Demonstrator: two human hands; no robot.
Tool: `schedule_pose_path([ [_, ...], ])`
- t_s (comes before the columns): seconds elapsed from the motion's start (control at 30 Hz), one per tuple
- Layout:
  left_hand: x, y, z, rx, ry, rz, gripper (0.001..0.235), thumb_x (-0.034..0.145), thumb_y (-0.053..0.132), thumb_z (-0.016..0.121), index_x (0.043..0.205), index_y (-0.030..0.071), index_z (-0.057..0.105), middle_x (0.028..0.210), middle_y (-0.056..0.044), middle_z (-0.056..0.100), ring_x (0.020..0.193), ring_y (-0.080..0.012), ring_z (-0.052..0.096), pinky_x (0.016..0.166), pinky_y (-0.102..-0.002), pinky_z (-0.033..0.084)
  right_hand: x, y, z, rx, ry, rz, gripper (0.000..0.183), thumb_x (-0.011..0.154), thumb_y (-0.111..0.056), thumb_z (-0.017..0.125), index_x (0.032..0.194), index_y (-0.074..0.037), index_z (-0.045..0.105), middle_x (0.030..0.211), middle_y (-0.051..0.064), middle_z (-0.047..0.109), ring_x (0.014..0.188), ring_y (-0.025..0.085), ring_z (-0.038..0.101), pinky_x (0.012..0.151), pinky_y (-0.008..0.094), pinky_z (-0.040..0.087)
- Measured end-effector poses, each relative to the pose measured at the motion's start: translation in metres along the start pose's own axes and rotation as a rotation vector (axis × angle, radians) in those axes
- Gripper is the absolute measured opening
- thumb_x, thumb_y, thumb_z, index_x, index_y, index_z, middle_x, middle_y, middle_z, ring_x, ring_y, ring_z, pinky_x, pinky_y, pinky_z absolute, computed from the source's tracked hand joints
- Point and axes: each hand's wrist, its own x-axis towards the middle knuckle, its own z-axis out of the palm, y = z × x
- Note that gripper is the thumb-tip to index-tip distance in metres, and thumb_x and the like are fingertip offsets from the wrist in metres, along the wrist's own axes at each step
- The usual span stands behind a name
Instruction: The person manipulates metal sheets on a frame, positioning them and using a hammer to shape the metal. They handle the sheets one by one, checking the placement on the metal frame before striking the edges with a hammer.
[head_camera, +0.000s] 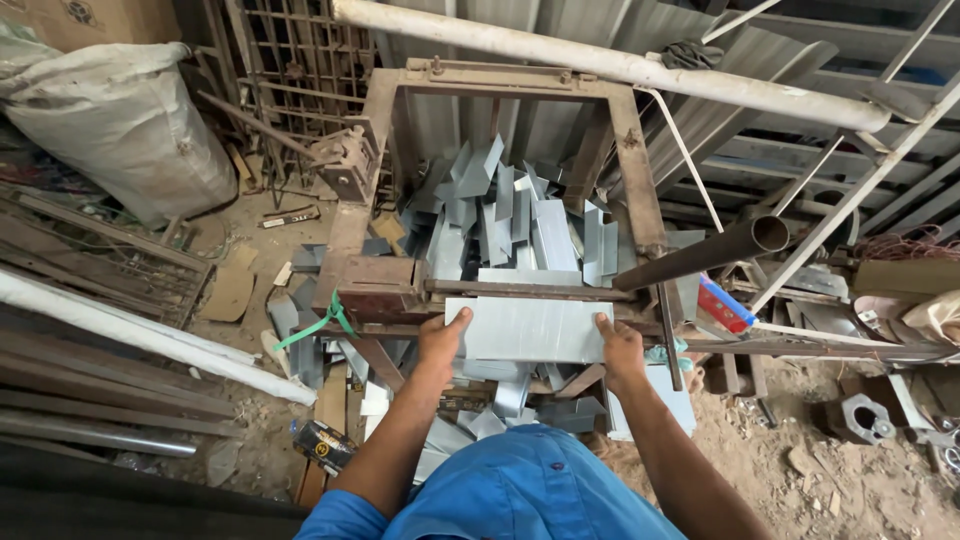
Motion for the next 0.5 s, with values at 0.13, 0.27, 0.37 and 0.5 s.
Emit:
schedule_pose_path([
  [0.13, -0.0017, 0.0002, -0.0001, 0.01, 0.014, -0.002, 0.033, 0.086, 0.023, 0.082, 0.107, -0.001, 0.079, 0.099, -0.007, 0.078, 0.086, -0.0146, 0.068, 0.077, -0.029, 0.053, 0.0011, 0.0053, -0.0001, -0.065, 0.019, -0.049, 0.041, 0.099, -0.029, 0.068, 0.111, 0.01, 0.069, 0.095, 0.008, 0.069, 0.082, 0.015, 0.059, 0.075, 0.032, 0.049],
  [0.27, -0.0021, 0.0034, 0.001, 0.002, 0.01, 0.001, 0.033, 0.086, 0.023, 0.082, 0.107, -0.001, 0.079, 0.1, -0.006, 0.078, 0.087, -0.0148, 0.069, 0.079, -0.029, 0.053, -0.001, 0.0051, 0.0015, -0.087, 0.042, -0.065, 0.04, 0.099, -0.03, 0.067, 0.113, 0.008, 0.069, 0.097, 0.008, 0.069, 0.085, 0.015, 0.058, 0.077, 0.032, 0.049],
  [0.37, -0.0036, 0.005, 0.0016, -0.01, 0.012, -0.012, 0.033, 0.085, 0.022, 0.083, 0.108, -0.001, 0.079, 0.1, -0.007, 0.078, 0.087, -0.0155, 0.069, 0.079, -0.03, 0.053, -0.0045, 0.0037, 0.004, -0.097, 0.046, -0.069, 0.04, 0.1, -0.03, 0.066, 0.113, 0.008, 0.069, 0.097, 0.008, 0.069, 0.086, 0.015, 0.058, 0.078, 0.032, 0.049],
  [0.5, -0.0029, 0.0067, 0.001, -0.014, 0.015, -0.021, 0.033, 0.085, 0.022, 0.083, 0.108, -0.002, 0.079, 0.101, -0.008, 0.078, 0.089, -0.0163, 0.069, 0.08, -0.031, 0.053, -0.0066, 0.0014, 0.0056, -0.131, 0.061, -0.053, 0.04, 0.102, -0.03, 0.065, 0.114, 0.009, 0.069, 0.097, 0.009, 0.068, 0.086, 0.016, 0.057, 0.078, 0.034, 0.048],
])
